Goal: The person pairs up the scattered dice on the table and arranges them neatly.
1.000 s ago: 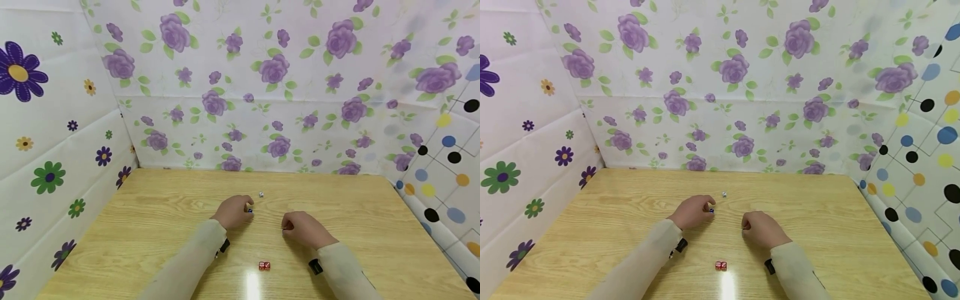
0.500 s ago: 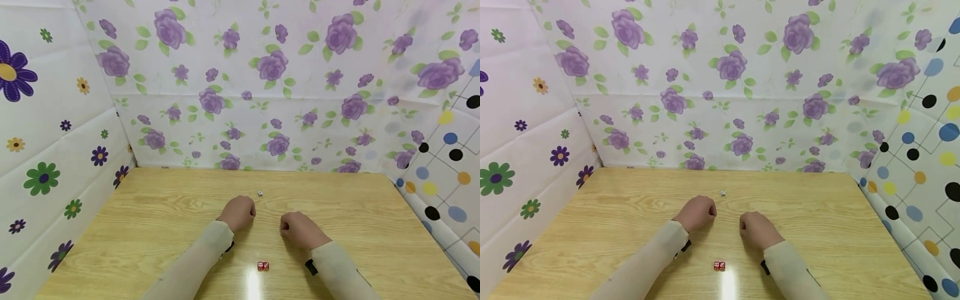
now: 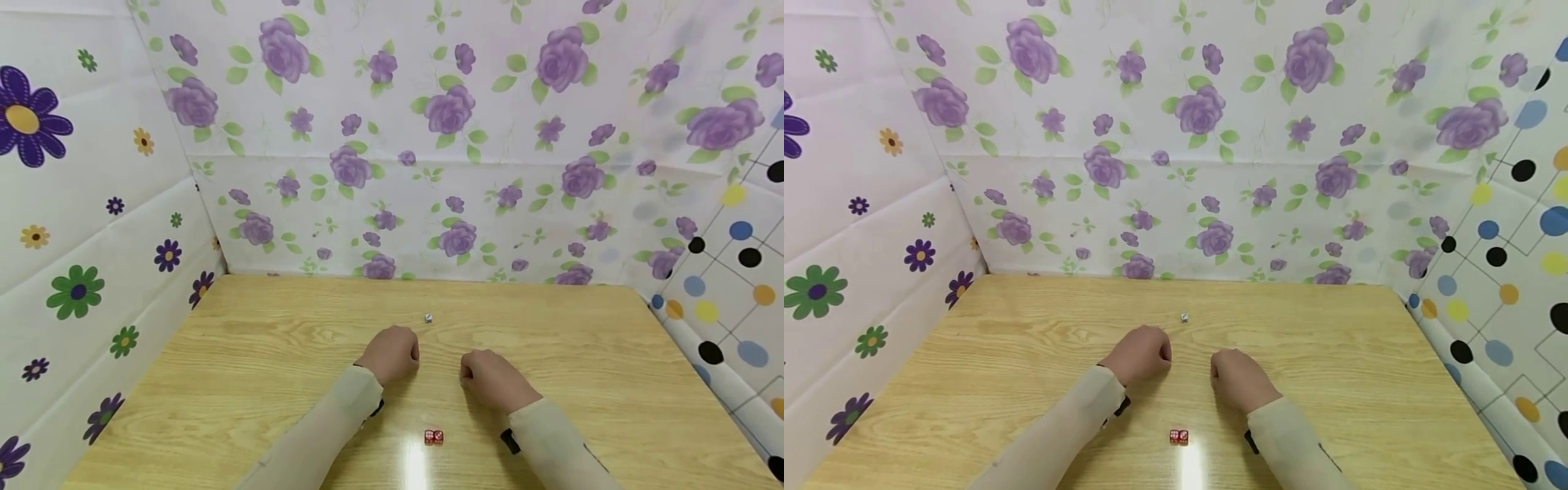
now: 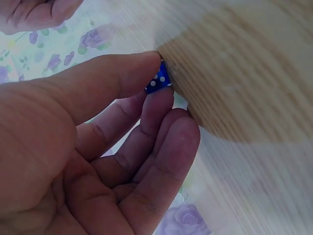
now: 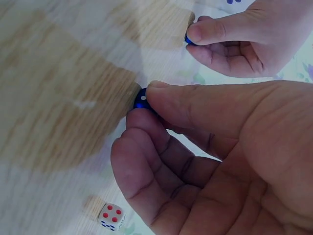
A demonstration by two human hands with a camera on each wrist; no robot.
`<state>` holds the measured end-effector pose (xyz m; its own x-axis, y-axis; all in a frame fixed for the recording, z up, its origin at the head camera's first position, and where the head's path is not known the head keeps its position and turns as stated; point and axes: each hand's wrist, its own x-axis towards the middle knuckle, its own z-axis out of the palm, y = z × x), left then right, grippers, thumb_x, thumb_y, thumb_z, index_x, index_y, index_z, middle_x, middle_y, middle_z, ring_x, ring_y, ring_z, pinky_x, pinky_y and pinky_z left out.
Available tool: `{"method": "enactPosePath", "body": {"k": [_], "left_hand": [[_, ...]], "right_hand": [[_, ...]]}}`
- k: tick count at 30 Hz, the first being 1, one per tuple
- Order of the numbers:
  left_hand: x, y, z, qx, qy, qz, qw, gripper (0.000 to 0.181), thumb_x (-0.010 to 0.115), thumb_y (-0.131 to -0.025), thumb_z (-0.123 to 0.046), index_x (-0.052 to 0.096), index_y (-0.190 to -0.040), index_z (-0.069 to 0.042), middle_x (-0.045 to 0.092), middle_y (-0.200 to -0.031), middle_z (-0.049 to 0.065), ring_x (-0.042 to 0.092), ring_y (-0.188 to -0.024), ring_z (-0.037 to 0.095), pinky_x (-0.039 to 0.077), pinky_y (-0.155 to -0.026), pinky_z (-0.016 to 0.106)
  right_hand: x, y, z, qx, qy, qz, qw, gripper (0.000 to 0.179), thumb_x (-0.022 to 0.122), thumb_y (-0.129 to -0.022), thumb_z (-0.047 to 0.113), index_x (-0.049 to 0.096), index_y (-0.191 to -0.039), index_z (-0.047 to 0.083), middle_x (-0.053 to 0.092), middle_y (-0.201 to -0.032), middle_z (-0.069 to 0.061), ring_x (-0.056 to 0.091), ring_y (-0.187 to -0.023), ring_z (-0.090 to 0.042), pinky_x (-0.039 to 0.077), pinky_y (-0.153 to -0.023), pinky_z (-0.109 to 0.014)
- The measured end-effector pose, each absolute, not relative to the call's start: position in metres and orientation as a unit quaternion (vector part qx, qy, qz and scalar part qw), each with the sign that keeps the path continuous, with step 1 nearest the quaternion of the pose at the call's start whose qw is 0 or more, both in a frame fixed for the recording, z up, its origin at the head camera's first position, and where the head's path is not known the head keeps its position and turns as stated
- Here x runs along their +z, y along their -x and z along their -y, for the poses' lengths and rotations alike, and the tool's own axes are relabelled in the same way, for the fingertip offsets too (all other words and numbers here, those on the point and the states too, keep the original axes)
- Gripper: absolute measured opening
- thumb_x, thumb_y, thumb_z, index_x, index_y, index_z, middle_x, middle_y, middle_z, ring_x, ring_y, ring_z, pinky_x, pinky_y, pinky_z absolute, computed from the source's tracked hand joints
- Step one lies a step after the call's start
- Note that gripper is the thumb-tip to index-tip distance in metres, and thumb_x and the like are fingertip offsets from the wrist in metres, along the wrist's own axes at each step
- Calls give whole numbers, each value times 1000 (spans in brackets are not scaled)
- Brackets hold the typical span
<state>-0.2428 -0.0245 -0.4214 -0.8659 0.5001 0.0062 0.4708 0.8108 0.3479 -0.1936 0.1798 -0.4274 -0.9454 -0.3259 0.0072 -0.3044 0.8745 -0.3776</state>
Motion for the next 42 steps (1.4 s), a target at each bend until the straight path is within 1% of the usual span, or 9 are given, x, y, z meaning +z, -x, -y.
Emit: {"method": "enactPosePath", "body": {"k": [2, 6, 10, 12, 15, 18, 21, 34, 42], "left_hand": [[-421, 241, 25, 173, -258, -950, 41, 31, 64, -79, -2, 53, -54, -16, 36, -50, -7, 27, -49, 9, 36, -54, 25], [-422, 236, 26, 192, -259, -945, 52, 42, 57, -77, 5, 35, -50, -18, 17, -50, -7, 14, -47, 10, 17, -45, 24], [-422, 231, 27, 198, -271, -940, 57, 46, 52, -76, 8, 24, -53, -18, 9, -53, -6, 8, -49, 10, 12, -46, 24], [-422, 229, 28, 196, -284, -937, 55, 44, 54, -77, 8, 28, -53, -18, 12, -53, -6, 11, -49, 10, 14, -48, 25], [-424, 229, 29, 195, -297, -933, 53, 34, 58, -79, 5, 44, -57, -17, 28, -54, -8, 22, -50, 8, 24, -50, 23], [-426, 231, 30, 199, -295, -933, 54, 20, 62, -80, 0, 62, -70, -16, 50, -64, -10, 39, -57, 5, 38, -58, 22], [-427, 231, 31, 206, -289, -933, 57, 13, 65, -81, -2, 69, -81, -14, 61, -77, -9, 51, -66, 5, 46, -65, 23], [-427, 229, 35, 222, -285, -929, 79, 13, 69, -80, -10, 68, -92, -12, 62, -86, -5, 53, -74, 7, 46, -70, 25], [-425, 231, 45, 244, -255, -932, 82, 7, 73, -80, -22, 68, -82, -16, 63, -82, -8, 56, -71, 6, 48, -68, 27]], "right_hand": [[-428, 193, -179, -187, 160, -969, 23, 23, 59, -82, -4, 59, -67, 14, 52, -65, 7, 44, -57, -9, 38, -55, -26], [-429, 191, -176, -178, 151, -972, 19, 20, 63, -83, 0, 60, -69, 14, 53, -67, 6, 45, -59, -9, 40, -56, -27], [-429, 190, -177, -180, 151, -972, 26, 19, 63, -85, 2, 60, -70, 14, 54, -68, 6, 46, -60, -10, 43, -61, -30], [-428, 190, -179, -185, 148, -971, 29, 19, 62, -86, 2, 60, -70, 14, 54, -68, 7, 46, -60, -10, 44, -63, -31], [-427, 193, -183, -185, 142, -972, 32, 20, 61, -86, 2, 60, -70, 15, 53, -68, 7, 45, -61, -11, 42, -64, -32], [-426, 195, -184, -183, 139, -973, 32, 21, 60, -86, 2, 58, -69, 15, 52, -67, 6, 44, -61, -12, 38, -60, -30], [-428, 197, -185, -175, 138, -975, 25, 20, 59, -85, 3, 58, -69, 16, 53, -66, 6, 44, -59, -11, 38, -59, -29], [-430, 198, -192, -169, 153, -973, 31, 8, 70, -81, 13, 63, -80, 17, 56, -72, 9, 48, -64, -9, 43, -63, -31], [-426, 196, -198, -179, 149, -972, 33, 8, 71, -81, 10, 65, -82, 16, 58, -76, 9, 50, -67, -8, 45, -65, -31]]}}
